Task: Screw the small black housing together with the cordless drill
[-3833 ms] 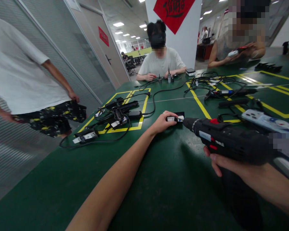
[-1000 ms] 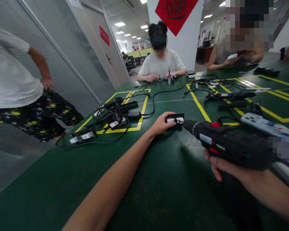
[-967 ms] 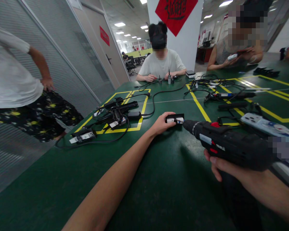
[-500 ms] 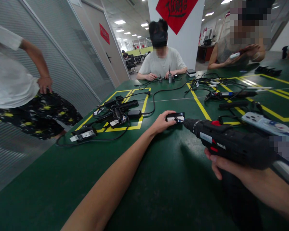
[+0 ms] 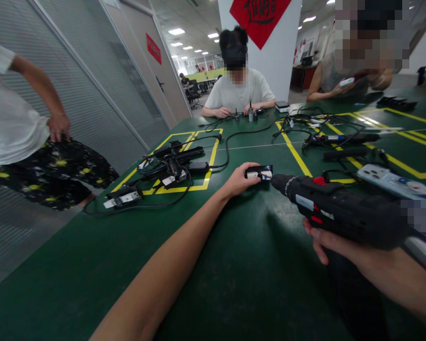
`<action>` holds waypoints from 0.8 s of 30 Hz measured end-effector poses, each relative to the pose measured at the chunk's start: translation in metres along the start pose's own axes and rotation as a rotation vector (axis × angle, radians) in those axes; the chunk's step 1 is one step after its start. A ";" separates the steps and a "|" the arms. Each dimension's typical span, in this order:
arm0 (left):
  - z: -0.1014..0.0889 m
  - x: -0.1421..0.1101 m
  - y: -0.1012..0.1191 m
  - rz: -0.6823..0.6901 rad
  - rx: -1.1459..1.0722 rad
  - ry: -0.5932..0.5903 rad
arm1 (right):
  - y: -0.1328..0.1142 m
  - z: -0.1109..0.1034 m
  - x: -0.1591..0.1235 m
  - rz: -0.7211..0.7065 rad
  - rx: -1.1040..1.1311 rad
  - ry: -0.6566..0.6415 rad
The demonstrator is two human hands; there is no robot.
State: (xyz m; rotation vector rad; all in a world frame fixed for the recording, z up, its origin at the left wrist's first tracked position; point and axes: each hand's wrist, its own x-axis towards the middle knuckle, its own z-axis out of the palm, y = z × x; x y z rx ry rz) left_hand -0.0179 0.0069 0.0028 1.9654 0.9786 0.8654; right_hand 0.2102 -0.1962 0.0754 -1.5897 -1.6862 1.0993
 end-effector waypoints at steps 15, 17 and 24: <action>0.001 0.002 -0.004 -0.002 -0.053 -0.008 | -0.002 0.004 0.000 0.031 0.043 -0.030; 0.001 0.002 -0.006 -0.002 -0.061 -0.009 | -0.001 0.004 0.000 0.014 0.035 -0.016; 0.002 0.003 -0.008 -0.012 -0.064 -0.009 | 0.005 0.003 0.002 -0.022 0.067 -0.019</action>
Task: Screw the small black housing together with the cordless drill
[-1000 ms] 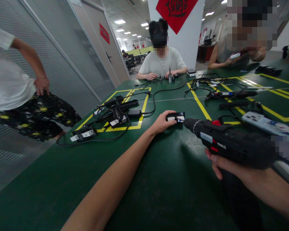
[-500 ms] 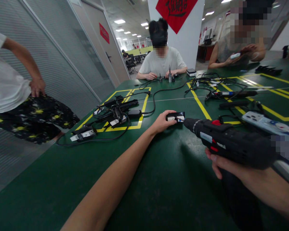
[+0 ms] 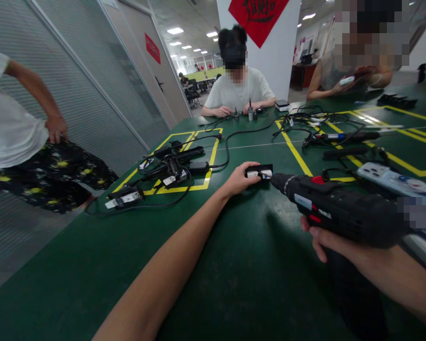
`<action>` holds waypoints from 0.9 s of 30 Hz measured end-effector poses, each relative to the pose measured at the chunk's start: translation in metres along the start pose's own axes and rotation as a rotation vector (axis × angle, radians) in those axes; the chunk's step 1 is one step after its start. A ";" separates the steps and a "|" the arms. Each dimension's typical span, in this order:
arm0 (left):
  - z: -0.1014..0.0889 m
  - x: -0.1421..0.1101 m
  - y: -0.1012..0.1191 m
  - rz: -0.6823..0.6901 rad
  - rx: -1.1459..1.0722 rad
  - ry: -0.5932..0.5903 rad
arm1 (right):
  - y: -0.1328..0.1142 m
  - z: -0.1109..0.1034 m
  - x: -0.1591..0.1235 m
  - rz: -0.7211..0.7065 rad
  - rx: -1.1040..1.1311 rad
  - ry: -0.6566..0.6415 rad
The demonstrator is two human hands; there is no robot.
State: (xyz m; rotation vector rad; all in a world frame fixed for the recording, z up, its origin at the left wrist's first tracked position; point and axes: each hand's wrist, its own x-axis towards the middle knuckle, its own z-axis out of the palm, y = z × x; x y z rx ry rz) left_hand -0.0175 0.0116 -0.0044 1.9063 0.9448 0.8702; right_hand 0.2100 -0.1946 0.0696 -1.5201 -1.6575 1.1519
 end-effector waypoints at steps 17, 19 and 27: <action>-0.001 0.001 0.000 0.013 0.006 0.000 | -0.006 0.008 -0.004 0.074 -0.147 0.019; -0.001 0.001 -0.001 0.012 0.005 -0.003 | -0.009 0.009 -0.005 0.070 -0.122 0.028; -0.002 0.000 -0.001 0.018 0.003 -0.016 | -0.003 0.007 0.000 0.042 0.007 0.023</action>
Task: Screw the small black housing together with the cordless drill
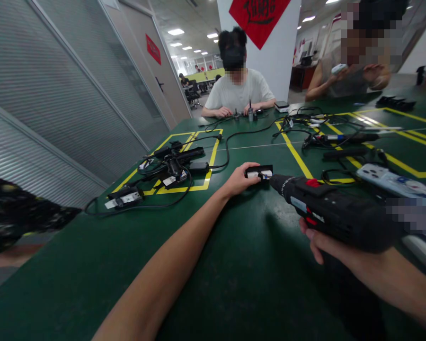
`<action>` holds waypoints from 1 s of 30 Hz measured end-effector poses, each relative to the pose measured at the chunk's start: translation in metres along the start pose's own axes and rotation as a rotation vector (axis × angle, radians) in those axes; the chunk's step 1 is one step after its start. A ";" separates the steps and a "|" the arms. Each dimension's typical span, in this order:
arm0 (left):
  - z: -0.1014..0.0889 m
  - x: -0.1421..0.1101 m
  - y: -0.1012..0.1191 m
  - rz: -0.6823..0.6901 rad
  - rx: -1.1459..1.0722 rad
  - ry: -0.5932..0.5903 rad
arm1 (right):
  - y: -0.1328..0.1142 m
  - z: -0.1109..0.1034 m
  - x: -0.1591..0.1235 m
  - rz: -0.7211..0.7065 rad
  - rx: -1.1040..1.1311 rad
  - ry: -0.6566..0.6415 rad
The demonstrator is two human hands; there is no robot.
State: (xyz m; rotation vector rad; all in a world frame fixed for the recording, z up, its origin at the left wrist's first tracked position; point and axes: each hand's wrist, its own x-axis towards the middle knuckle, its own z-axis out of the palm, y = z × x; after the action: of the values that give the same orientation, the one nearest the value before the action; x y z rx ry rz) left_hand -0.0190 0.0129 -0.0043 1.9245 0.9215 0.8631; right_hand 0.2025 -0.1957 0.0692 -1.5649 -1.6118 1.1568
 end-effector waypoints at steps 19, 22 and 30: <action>0.000 0.001 -0.002 -0.014 0.014 0.008 | -0.008 0.001 -0.005 -0.002 0.011 -0.006; -0.001 0.001 -0.002 -0.004 0.015 0.010 | -0.011 0.001 -0.005 -0.020 0.007 -0.015; 0.001 0.002 -0.005 0.017 0.003 0.022 | -0.014 0.001 -0.005 -0.026 -0.035 -0.006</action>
State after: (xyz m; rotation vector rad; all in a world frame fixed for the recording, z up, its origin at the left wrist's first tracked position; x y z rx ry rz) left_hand -0.0190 0.0163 -0.0088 1.9312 0.9206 0.8948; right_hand 0.1958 -0.1995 0.0814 -1.5589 -1.6593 1.1262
